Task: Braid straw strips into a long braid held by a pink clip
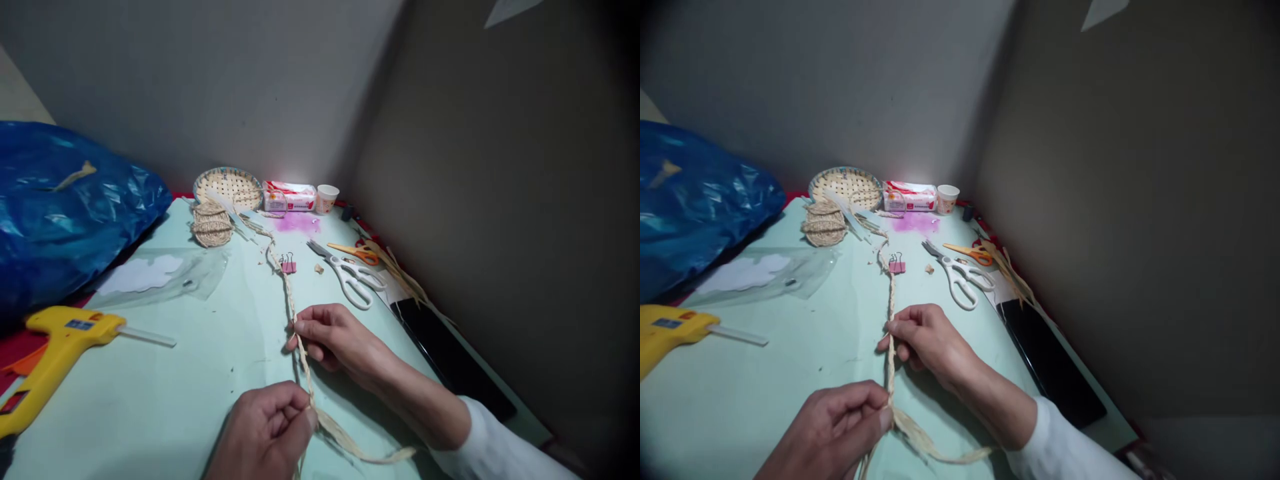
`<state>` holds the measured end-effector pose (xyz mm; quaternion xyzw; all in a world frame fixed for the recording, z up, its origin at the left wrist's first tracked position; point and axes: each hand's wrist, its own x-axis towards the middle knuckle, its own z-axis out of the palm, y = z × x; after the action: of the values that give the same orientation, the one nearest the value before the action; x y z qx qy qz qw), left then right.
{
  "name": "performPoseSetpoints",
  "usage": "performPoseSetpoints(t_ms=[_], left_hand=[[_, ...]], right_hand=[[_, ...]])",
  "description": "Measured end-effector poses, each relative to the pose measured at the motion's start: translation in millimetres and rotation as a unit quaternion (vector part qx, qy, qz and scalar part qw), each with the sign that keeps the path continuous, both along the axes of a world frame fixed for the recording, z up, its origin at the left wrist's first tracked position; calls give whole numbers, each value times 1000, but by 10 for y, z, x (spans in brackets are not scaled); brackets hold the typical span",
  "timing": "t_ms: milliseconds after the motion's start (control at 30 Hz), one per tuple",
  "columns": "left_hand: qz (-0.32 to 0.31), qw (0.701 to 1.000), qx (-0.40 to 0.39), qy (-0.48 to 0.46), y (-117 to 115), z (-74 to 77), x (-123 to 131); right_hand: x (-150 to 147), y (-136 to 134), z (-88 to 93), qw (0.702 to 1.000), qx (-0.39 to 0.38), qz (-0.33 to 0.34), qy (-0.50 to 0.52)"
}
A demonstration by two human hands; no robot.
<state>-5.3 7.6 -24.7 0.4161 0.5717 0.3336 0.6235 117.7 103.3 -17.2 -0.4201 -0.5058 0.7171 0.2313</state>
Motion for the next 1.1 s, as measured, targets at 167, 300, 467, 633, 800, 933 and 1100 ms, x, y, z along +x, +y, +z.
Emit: performPoseSetpoints(t_ms=[167,300,467,633,800,933,1100], left_hand=[[-3,1000,23,-11,1,-30,-9],[-4,1000,26,-8,6,-55,-10],[-13,999,43,9,12,-71,-15],[-17,999,37,-2,13,-99,-14],[0,998,57,-20,-6,-75,-10],[-7,999,28,-19,-40,-11,-19],[-3,999,19,-50,-44,-35,-25]], right_hand=[[-70,14,-23,999,12,-50,-11],[-67,52,-35,999,32,-8,-25],[-139,195,-62,999,40,-5,-34],[-240,229,-80,993,87,-32,-70],[-55,107,5,987,135,-8,-89],[264,-226,150,943,289,-23,-161],[406,-689,219,921,314,100,-206]])
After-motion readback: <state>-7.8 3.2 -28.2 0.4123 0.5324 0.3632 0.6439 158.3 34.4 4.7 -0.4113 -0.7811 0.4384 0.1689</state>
